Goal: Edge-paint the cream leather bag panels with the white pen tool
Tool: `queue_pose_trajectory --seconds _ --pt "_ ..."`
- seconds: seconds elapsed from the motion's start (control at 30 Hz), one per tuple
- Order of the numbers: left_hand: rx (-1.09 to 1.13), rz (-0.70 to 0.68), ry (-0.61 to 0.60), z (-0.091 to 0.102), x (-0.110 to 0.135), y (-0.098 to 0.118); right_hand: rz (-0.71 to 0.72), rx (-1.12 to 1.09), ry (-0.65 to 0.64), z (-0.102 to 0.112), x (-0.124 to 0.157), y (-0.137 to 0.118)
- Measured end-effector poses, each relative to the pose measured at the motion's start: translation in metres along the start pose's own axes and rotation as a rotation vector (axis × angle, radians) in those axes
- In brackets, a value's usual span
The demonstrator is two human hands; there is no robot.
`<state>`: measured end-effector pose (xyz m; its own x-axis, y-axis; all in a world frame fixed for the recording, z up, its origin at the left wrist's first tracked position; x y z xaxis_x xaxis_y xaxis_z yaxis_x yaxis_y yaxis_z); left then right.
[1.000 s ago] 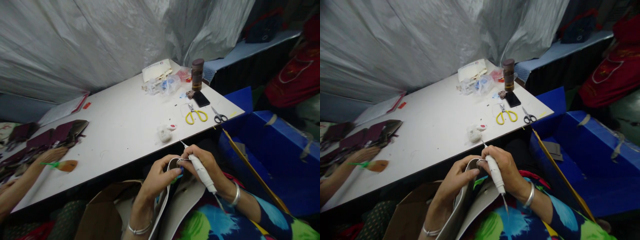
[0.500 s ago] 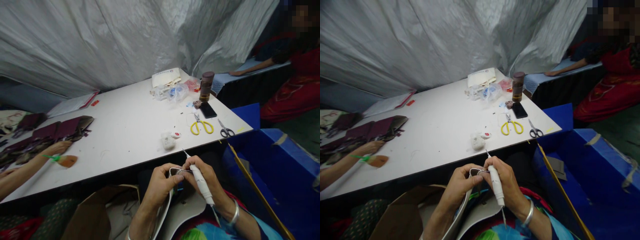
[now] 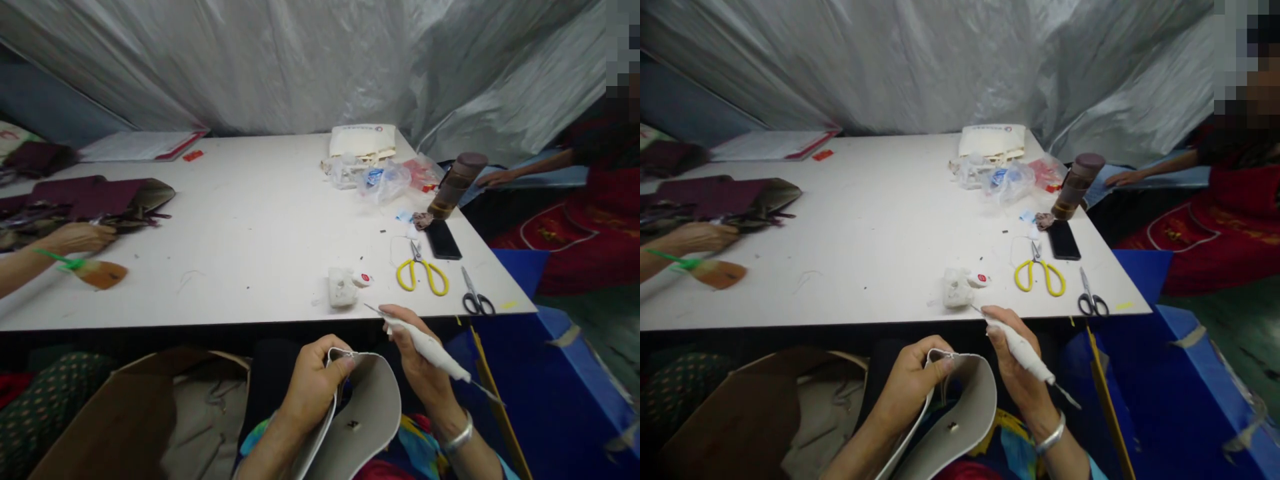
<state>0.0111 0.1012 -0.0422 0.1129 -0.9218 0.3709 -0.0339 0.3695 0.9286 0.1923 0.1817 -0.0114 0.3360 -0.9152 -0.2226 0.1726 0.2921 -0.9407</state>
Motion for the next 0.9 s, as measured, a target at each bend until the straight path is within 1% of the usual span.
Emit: queue_pose_trajectory --seconds 0.07,0.2,0.33,0.47,0.6,0.77,0.9 --pt "0.019 0.025 0.018 -0.001 -0.006 -0.006 -0.029 0.049 0.008 -0.001 -0.012 0.006" --pt "0.076 0.082 0.032 0.001 -0.018 -0.019 -0.104 0.055 0.053 -0.004 -0.031 0.019" --pt "0.11 0.123 0.012 -0.001 -0.025 -0.025 -0.084 0.047 0.083 -0.01 -0.04 0.026" --pt "0.086 0.115 0.0 -0.003 -0.026 -0.022 -0.05 0.065 0.085 -0.016 -0.045 0.03" --pt "0.017 0.1 0.039 0.005 -0.027 -0.019 -0.033 0.09 0.048 -0.024 -0.046 0.029" --pt "0.047 0.107 0.042 0.009 -0.03 -0.024 0.041 0.148 0.02 -0.029 -0.045 0.019" --pt "0.066 0.1 0.035 0.01 -0.03 -0.026 0.04 0.173 0.009 -0.032 -0.045 0.019"
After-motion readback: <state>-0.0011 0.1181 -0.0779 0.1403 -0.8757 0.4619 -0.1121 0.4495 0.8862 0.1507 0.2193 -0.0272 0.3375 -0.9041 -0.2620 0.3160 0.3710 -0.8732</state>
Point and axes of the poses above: each hand's wrist, its own x-axis away from the middle knuckle, its own z-axis out of the back of the hand, y = z × x, the point moved 9 cm from there along -x, towards the middle knuckle, and after that the axes turned 6 degrees about -y, right-handed, at the moved point
